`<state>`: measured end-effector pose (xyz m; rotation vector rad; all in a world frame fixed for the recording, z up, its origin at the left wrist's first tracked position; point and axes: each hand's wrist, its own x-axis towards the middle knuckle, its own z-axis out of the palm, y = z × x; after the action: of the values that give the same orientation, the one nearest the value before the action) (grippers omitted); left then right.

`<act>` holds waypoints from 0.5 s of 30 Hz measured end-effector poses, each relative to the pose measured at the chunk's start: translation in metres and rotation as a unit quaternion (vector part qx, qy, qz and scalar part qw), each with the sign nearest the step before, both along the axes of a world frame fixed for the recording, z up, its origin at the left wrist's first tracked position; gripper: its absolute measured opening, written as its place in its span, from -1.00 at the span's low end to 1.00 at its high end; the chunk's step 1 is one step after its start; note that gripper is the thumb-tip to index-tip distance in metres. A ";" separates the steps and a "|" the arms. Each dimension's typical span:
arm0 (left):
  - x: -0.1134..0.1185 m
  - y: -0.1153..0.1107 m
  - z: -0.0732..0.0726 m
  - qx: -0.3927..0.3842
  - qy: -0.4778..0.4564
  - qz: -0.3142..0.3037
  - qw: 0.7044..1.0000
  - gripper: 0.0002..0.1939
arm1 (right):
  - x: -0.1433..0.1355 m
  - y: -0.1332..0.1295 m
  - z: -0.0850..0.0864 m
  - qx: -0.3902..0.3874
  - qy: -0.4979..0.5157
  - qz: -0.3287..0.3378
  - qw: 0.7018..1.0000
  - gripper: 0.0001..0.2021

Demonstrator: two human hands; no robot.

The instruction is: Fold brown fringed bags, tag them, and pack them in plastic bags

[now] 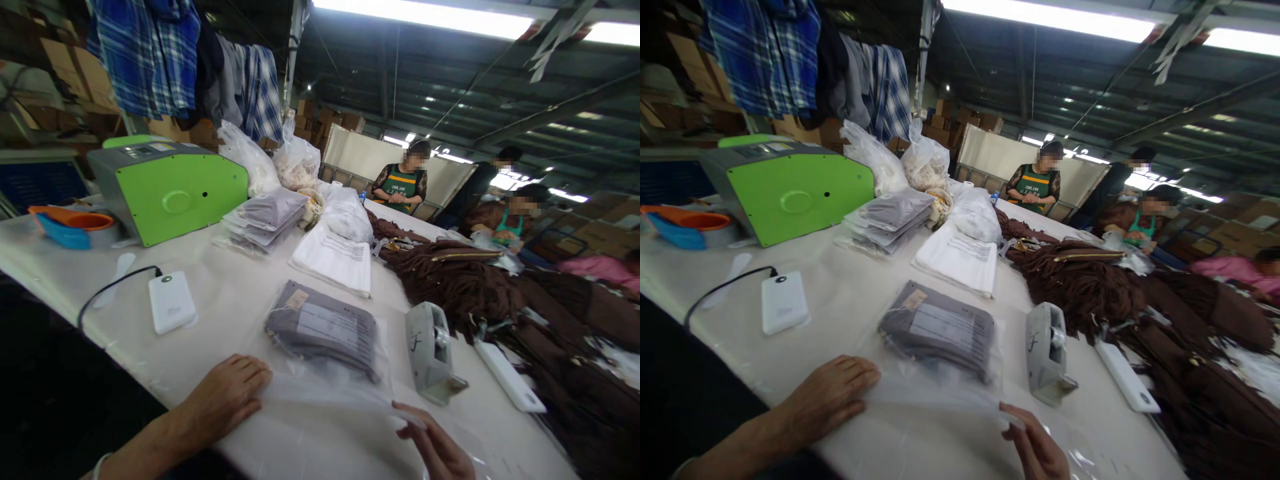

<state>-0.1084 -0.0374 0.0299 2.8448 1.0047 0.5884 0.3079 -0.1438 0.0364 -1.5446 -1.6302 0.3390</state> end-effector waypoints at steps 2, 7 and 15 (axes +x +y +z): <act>-0.011 0.007 -0.006 0.016 -0.016 0.030 0.999 -0.58 | -0.001 0.002 0.000 -0.012 0.013 0.001 1.000 -0.70; -0.036 0.020 -0.010 -0.011 -0.143 0.028 0.989 -0.66 | -0.005 0.007 -0.008 0.059 -0.085 0.101 0.989 -0.70; -0.016 0.022 0.013 -0.279 -0.349 0.102 0.889 -0.69 | -0.022 0.012 -0.002 0.075 -0.038 0.042 0.996 -0.77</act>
<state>-0.1241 -0.0150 0.0431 1.8170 1.0864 1.0333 0.2864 -0.1320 0.0347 -1.3938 -1.7409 0.1989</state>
